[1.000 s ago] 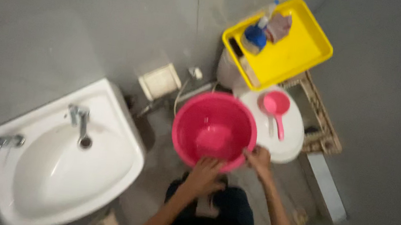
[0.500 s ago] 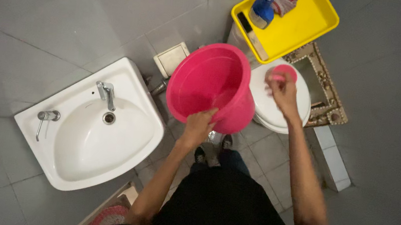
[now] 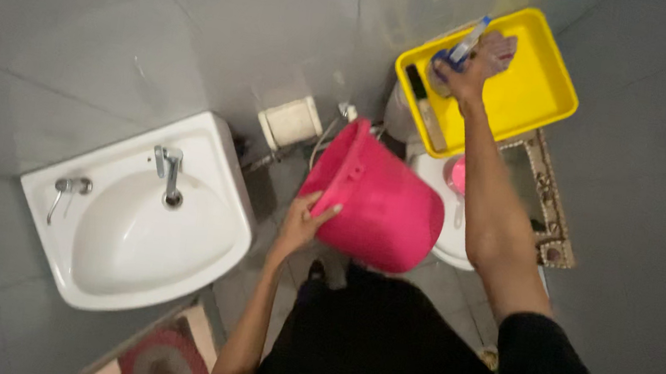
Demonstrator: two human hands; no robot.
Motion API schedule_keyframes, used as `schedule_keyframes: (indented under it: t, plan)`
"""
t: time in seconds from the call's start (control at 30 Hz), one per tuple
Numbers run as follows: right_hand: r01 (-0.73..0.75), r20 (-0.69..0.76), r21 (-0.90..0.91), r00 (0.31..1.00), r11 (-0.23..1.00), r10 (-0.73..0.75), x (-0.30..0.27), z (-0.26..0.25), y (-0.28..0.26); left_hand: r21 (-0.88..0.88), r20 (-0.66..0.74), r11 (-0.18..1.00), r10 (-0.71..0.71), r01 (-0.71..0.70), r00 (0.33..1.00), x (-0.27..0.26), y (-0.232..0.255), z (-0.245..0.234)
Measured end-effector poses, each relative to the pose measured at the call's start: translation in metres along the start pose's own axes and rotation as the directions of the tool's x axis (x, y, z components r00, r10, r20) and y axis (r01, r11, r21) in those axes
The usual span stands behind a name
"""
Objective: The person cleans a pink bucket by spraying it with liquid, scrubbing the exterior and interior with a brush, and wiping it with a cloth.
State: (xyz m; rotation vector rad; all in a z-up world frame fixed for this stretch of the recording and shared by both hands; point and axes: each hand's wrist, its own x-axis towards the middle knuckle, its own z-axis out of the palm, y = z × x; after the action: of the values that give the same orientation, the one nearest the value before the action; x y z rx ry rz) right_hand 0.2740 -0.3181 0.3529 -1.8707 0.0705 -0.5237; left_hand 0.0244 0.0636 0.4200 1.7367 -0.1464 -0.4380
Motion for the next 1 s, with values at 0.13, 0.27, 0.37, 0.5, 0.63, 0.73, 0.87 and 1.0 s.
schedule_keyframes:
  t: [0.13, 0.27, 0.37, 0.5, 0.63, 0.73, 0.87, 1.0]
  plan:
    - [-0.091, -0.056, -0.018, 0.994, 0.996, 0.090, 0.005, 0.007, 0.022, -0.137, -0.028, 0.988, 0.071, -0.074, 0.997, 0.018, -0.005, 0.005]
    - [0.103, 0.003, -0.060, 0.995, 0.993, -0.103, 0.013, 0.001, 0.050, -0.194, -0.051, 0.973, 0.114, -0.122, 0.992, 0.034, -0.033, 0.007]
    - [0.212, 0.000, -0.009, 0.977, 0.977, -0.212, 0.010, -0.002, 0.066, -0.020, -0.137, 0.989, 0.143, -0.147, 0.980, 0.047, -0.045, 0.001]
    - [0.112, -0.033, 0.146, 0.994, 0.983, -0.108, 0.015, -0.040, 0.055, -0.188, -0.144, 0.973, 0.108, -0.134, 0.984, 0.054, -0.036, -0.014]
    - [0.143, -0.138, 0.109, 0.982, 0.984, -0.128, -0.041, -0.108, -0.006, -0.246, -0.149, 0.956, 0.125, -0.159, 0.981, 0.055, -0.029, -0.028]
    - [0.075, -0.147, 0.178, 0.988, 0.981, -0.049, -0.122, -0.125, -0.098, -0.208, -0.122, 0.969, 0.111, -0.134, 0.986, 0.065, -0.030, -0.031]
    - [0.041, -0.173, -0.232, 0.981, 0.972, -0.083, -0.220, -0.097, -0.193, -0.211, -0.112, 0.972, 0.081, -0.104, 0.990, 0.076, -0.035, -0.031]
    - [-0.193, -0.009, -0.190, 0.981, 0.963, 0.195, -0.281, -0.040, -0.250, -0.271, -0.128, 0.957, 0.075, -0.108, 0.989, 0.080, -0.037, -0.028]
